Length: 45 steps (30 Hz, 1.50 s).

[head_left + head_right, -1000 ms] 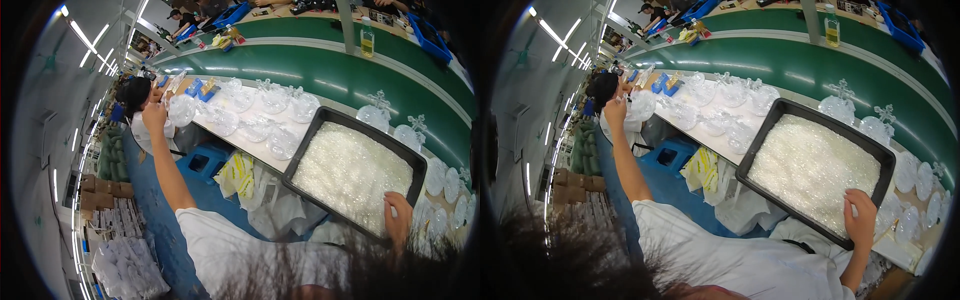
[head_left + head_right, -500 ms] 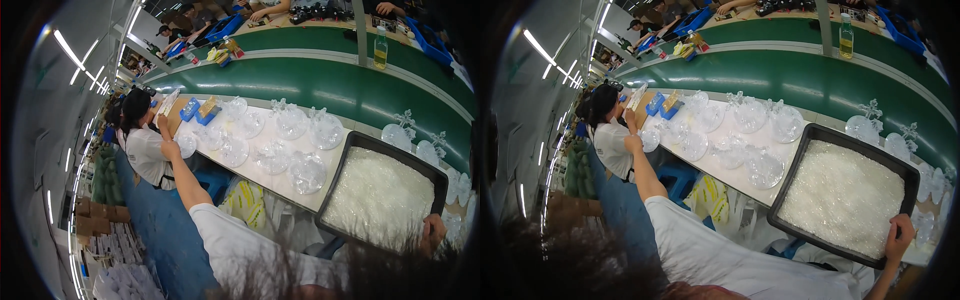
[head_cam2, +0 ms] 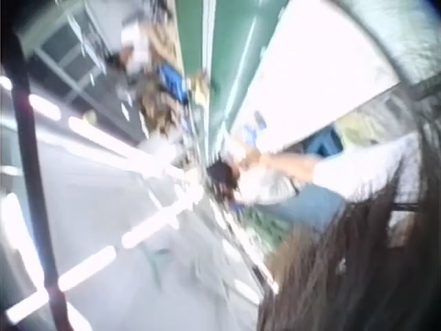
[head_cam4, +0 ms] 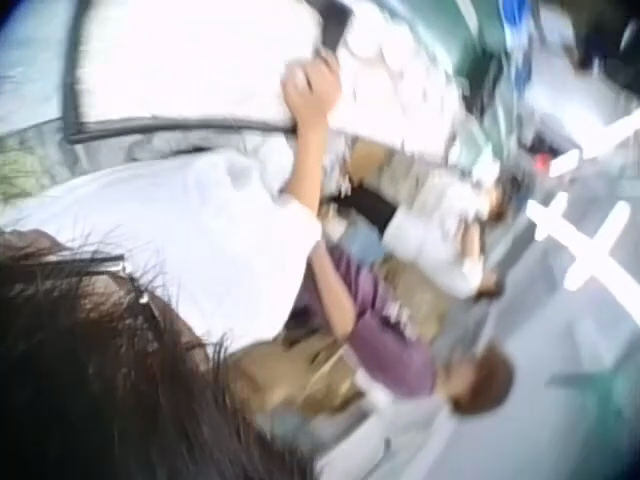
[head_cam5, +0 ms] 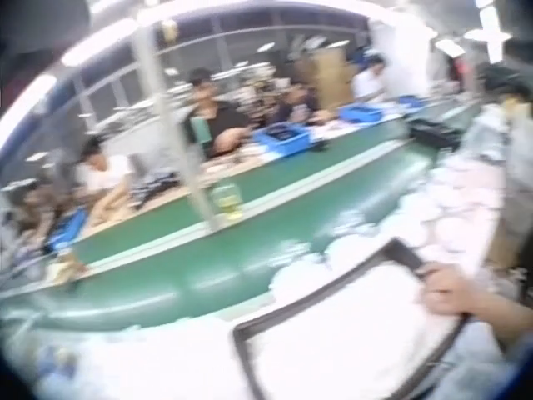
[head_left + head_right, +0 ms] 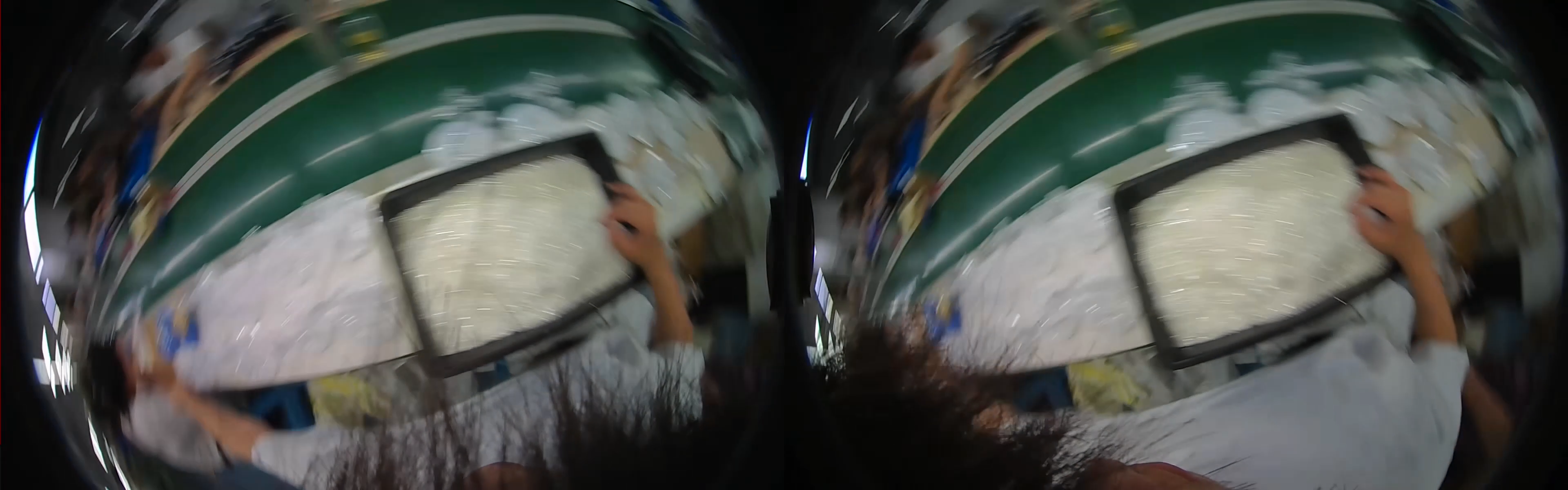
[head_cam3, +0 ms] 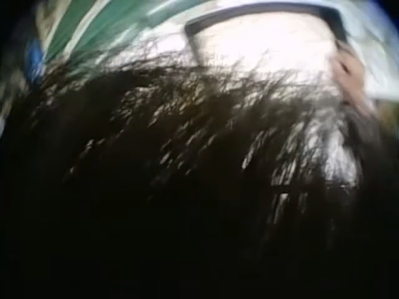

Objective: Applying decorative granules to clear ornaments using a brush on an assembly line.

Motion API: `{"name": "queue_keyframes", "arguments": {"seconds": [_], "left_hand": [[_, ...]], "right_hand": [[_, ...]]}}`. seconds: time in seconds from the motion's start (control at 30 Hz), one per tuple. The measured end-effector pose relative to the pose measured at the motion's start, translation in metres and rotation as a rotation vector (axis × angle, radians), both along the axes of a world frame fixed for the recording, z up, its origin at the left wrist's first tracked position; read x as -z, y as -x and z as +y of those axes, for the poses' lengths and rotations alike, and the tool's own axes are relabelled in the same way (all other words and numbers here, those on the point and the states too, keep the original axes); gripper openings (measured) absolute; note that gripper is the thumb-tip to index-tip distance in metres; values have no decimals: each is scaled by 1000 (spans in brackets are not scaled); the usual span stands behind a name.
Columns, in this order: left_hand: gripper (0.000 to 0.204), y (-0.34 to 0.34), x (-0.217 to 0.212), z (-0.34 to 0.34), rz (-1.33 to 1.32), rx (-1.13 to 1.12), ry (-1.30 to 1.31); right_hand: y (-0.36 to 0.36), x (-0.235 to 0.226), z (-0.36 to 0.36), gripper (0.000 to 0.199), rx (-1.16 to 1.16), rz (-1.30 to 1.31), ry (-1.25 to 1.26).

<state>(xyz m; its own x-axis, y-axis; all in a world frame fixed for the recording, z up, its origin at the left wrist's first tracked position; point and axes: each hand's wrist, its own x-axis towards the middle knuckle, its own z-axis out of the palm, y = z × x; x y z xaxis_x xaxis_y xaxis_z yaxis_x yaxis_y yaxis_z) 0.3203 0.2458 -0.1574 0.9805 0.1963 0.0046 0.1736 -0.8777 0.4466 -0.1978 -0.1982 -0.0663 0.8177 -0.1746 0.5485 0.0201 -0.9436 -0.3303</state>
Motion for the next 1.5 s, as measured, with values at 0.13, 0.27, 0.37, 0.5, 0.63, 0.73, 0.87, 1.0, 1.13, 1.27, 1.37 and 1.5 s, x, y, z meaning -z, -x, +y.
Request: {"name": "queue_keyframes", "arguments": {"seconds": [0.13,0.27,0.37,0.5,0.63,0.73,0.87,1.0,1.13,1.27,1.37,1.5], "left_hand": [[25,83,5,-189,107,487,11],[23,166,-42,-248,110,793,-41],[22,206,-84,-244,74,918,-106],[21,251,-143,-222,5,1018,-190],[20,287,-202,-203,-91,1087,-281],[19,314,-239,-210,-166,1154,-356],[19,343,-269,-267,-287,1278,-421],[19,377,-305,-325,-445,1333,-488],[24,422,-283,-523,-482,1913,39],[32,517,-245,-744,-473,2157,68],[56,567,-206,-900,-430,2137,39],[82,617,-142,-1031,-466,1992,21]], "right_hand": [[-3,-6,1,18,49,-159,-183],[56,-34,-5,10,290,-338,-367],[93,-36,-8,8,595,-250,-483],[118,-5,-30,12,757,35,-611],[128,42,-44,23,837,338,-333],[129,52,-49,29,849,526,-413],[138,59,-60,24,764,422,-508],[156,39,-71,26,592,331,-708],[184,55,-88,16,308,-3,-864],[200,84,-98,9,178,-343,-983],[193,107,-120,5,179,-717,-796],[194,95,-158,3,322,-919,-750]]}}
